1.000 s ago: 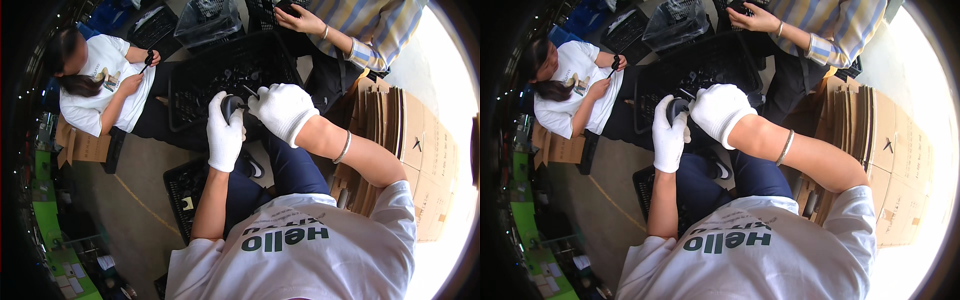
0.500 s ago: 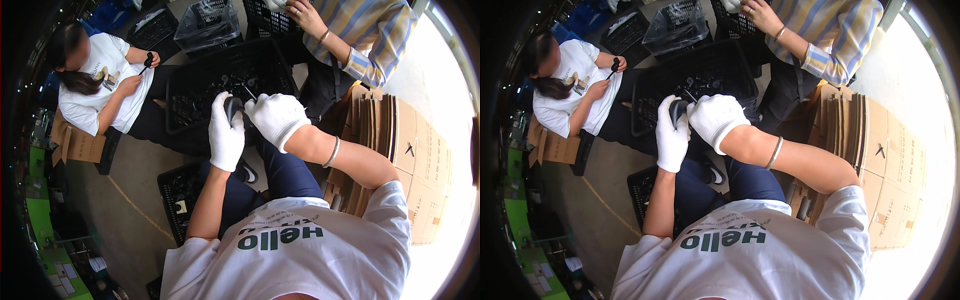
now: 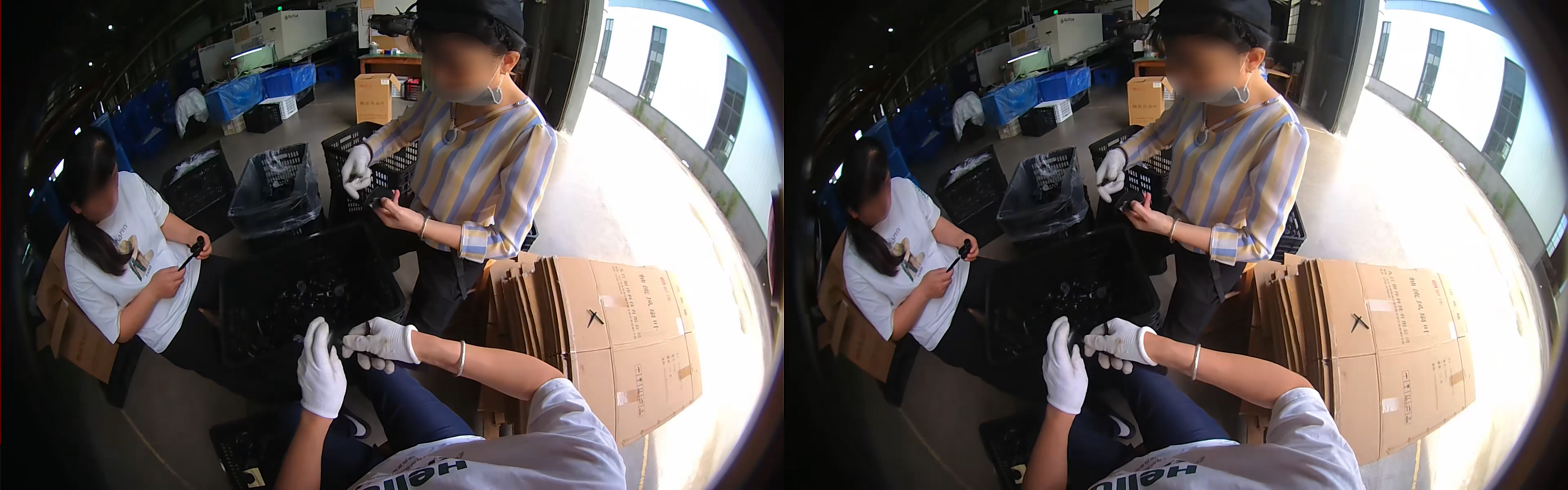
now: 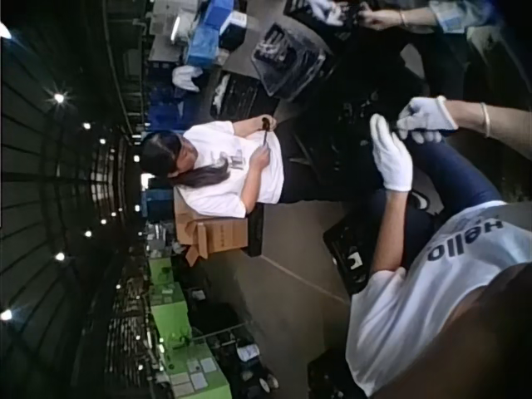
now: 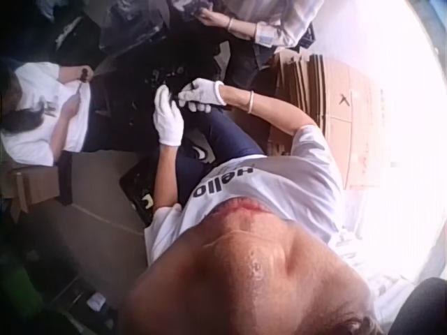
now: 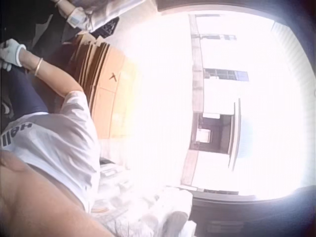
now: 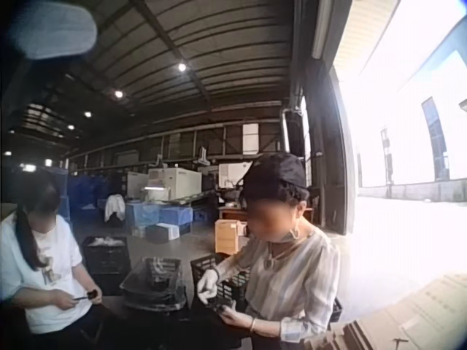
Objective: The person repeatedly retrieves plastic components from a basket, trims excess material from each piece using a small blade, and deposits the finished components into a separate container.
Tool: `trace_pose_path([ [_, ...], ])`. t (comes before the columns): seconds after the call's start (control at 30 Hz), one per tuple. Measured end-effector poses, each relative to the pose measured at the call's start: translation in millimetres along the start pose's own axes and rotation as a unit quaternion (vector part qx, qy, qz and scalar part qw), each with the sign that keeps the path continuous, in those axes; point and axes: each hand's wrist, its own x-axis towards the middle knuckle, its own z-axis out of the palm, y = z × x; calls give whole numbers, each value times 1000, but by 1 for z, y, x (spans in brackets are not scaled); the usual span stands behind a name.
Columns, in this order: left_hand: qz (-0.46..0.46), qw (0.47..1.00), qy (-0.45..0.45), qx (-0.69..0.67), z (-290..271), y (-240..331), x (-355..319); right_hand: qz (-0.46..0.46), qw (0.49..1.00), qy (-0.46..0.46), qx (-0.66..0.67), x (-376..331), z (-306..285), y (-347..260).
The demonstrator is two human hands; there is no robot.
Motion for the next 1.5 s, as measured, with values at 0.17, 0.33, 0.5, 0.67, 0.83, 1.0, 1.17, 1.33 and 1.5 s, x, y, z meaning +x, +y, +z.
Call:
trace_pose_path([
  [0.17, 73, 995, -22, 60, -8, -11, -4, -2, 984, -68, 162, 3, 7, 15],
  [0.33, -33, 998, 56, 4, -4, -14, 7, -89, 985, 104, -102, 2, 20, 5],
  [0.5, -256, 853, 62, -450, -22, -1, 28, -198, 952, 186, -144, -24, 18, -7],
  [0.67, -266, 822, 66, -500, -31, 2, 20, -204, 959, 174, -97, -27, 23, -10],
  [0.83, -269, 810, 55, -518, -29, 4, 21, -221, 959, 162, -70, -26, 20, -7],
  [1.0, -315, 674, 70, -664, -29, 6, 22, -248, 953, 173, -2, -25, 23, 2],
  [1.17, -295, 261, 40, -918, -14, -10, 14, -261, 948, 175, 60, -32, 29, 2],
  [1.33, -279, 187, 20, -942, -14, -6, 16, -248, 953, 155, 74, -36, 31, 0],
  [1.5, -321, 180, -15, -930, -8, 0, 16, -273, 944, 170, 72, -33, 23, -1],
])
